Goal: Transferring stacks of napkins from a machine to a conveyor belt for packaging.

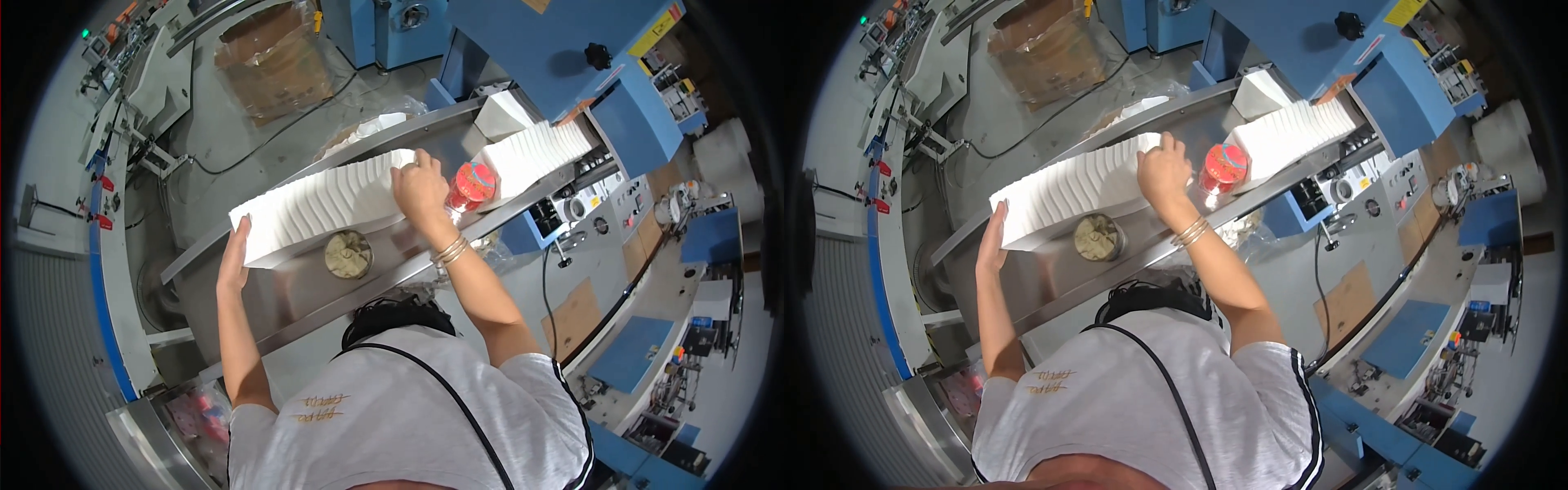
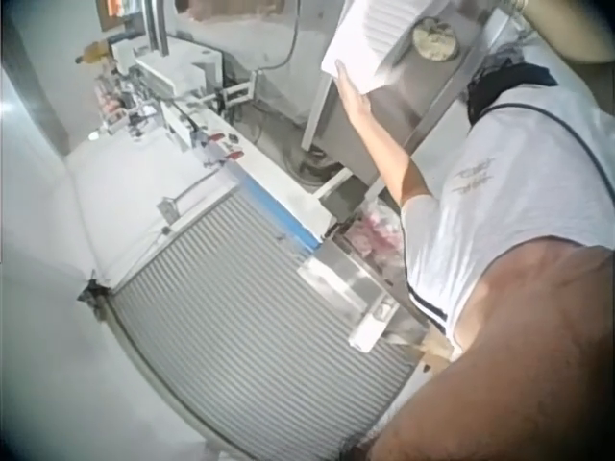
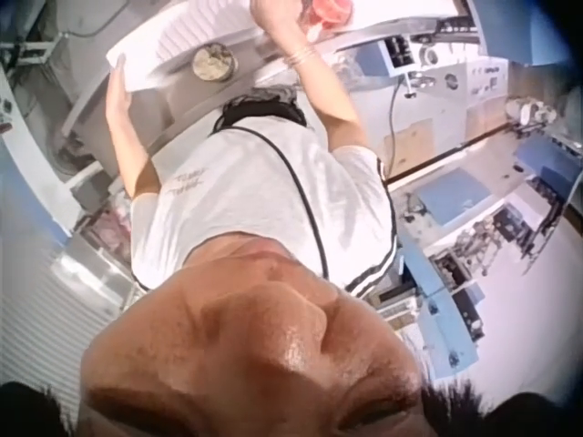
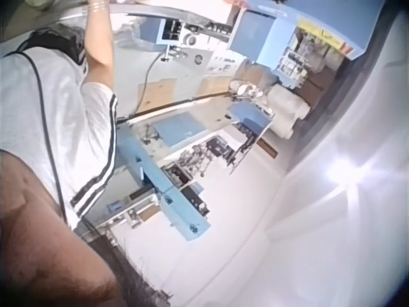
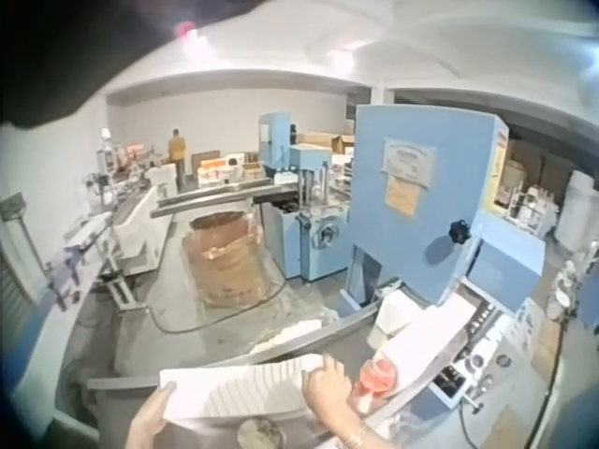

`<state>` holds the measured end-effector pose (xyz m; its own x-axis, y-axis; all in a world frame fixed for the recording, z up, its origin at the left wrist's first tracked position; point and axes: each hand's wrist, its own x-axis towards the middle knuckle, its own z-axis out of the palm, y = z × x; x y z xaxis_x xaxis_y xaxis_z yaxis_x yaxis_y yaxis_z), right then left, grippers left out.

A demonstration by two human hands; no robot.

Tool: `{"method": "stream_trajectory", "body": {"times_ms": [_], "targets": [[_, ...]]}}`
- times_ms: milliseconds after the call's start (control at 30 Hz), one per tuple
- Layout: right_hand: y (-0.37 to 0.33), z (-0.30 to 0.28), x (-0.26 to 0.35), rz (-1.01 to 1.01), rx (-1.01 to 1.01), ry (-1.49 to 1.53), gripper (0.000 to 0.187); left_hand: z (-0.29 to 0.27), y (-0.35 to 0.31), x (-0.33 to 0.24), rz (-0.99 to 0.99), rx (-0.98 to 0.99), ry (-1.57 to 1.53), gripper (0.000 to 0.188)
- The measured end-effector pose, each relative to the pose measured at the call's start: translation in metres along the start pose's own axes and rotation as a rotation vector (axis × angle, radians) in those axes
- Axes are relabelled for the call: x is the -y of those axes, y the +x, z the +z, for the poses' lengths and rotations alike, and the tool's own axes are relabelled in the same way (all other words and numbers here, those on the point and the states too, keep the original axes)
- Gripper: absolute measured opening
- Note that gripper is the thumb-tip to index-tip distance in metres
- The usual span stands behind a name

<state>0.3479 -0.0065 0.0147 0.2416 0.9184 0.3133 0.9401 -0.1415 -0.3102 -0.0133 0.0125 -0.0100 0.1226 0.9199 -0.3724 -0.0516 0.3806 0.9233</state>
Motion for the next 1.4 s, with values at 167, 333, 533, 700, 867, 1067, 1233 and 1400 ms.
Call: {"method": "stream_trajectory", "body": {"times_ms": [167, 333, 533, 700, 867, 1067, 1233, 1400], "targets": [[-0.003, -0.003, -0.041, 0.168, -0.071, 0.111, 0.039, 0.029, -0.006, -0.017, -0.01, 0.021, 0.194, 0.084], [-0.001, -0.013, -0.057, 0.116, 0.066, 0.077, 0.033, 0.057, -0.001, -0.019, 0.03, 0.113, 0.282, 0.088], [-0.073, -0.034, 0.024, -0.128, 0.163, 0.161, 0.048, 0.058, 0.004, -0.017, 0.007, 0.1, 0.273, 0.089], [-0.118, -0.009, 0.073, -0.199, 0.285, 0.258, 0.067, 0.063, 0.003, -0.018, -0.002, 0.07, 0.29, 0.088], [-0.102, -0.021, 0.061, -0.274, 0.356, 0.378, 0.074, 0.058, 0.009, -0.011, 0.002, 0.076, 0.244, 0.089], [-0.017, -0.107, -0.014, -0.25, -0.135, 0.569, 0.083, 0.058, -0.002, -0.018, -0.025, 0.046, 0.233, 0.086], [0.091, -0.072, -0.114, 0.081, -0.092, 0.187, 0.087, 0.057, 0.001, -0.017, -0.038, 0.027, 0.239, 0.085], [0.119, -0.024, -0.18, 0.116, 0.046, -0.046, 0.08, 0.063, -0.003, -0.022, -0.032, 0.011, 0.22, 0.087]]}}
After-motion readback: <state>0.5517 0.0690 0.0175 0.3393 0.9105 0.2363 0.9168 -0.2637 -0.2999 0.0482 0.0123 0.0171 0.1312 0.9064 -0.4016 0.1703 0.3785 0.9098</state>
